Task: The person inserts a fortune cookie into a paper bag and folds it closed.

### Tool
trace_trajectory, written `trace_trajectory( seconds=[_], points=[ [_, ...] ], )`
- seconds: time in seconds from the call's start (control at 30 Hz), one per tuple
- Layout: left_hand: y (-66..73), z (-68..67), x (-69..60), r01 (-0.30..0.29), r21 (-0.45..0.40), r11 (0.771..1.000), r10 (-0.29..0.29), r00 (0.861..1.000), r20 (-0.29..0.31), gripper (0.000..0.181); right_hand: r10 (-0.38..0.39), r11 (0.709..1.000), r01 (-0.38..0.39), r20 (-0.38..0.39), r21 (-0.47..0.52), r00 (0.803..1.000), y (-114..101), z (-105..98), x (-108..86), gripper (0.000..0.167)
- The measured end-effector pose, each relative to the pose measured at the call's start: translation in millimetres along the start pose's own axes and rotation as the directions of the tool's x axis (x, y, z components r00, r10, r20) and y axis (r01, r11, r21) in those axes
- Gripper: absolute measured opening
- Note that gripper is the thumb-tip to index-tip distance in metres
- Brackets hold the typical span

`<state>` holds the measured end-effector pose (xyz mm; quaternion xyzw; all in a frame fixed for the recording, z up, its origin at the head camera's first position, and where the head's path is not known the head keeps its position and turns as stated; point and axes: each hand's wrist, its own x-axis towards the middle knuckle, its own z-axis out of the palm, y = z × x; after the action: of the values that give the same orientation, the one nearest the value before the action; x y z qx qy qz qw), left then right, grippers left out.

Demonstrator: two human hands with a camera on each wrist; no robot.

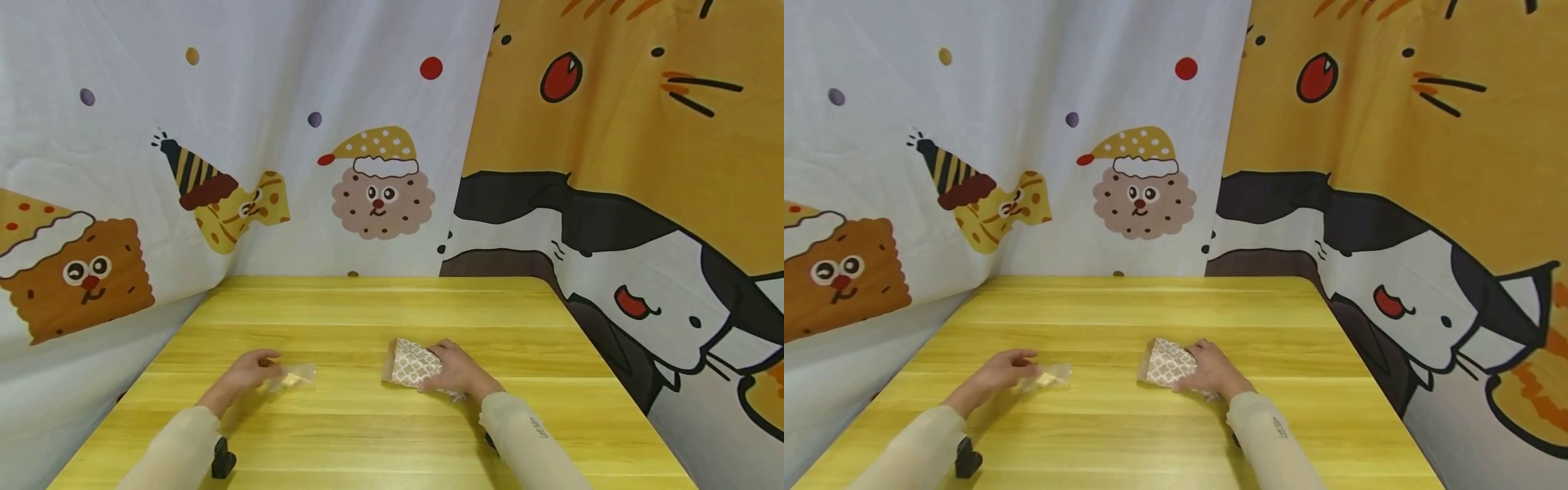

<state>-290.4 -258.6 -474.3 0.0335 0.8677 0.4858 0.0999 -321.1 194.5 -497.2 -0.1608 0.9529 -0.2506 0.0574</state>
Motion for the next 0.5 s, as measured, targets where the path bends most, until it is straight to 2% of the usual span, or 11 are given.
trace_trajectory(
  seconds=[0.17, 0.3, 0.4, 0.5],
  points=[
    [4.5, 5.3, 1.9, -0.044, 0.058, 0.997, 0.04, 0.997, 0.071, 0.061, -0.009, 1.0, 0.009, -0.001, -0.006, 1.0, 0.6, -0.1, 1.3, 0.097],
    [4.5, 9.5, 4.2, -0.088, 0.07, 0.994, 0.078, 0.988, 0.132, 0.051, -0.006, 1.0, 0.006, -0.003, -0.009, 1.0, 0.4, -0.5, 1.5, 0.097],
    [4.8, 13.5, 6.9, -0.105, 0.06, 0.993, 0.094, 0.982, 0.164, 0.034, -0.006, 1.0, 0.006, -0.003, -0.006, 1.0, 0.0, -1.0, 0.8, 0.097],
    [8.4, 19.4, 10.4, -0.115, -0.002, 0.993, 0.114, 0.978, 0.172, 0.022, -0.009, 1.0, 0.009, -0.004, 0.007, 1.0, -0.2, -1.2, -0.2, 0.097]
  ],
)
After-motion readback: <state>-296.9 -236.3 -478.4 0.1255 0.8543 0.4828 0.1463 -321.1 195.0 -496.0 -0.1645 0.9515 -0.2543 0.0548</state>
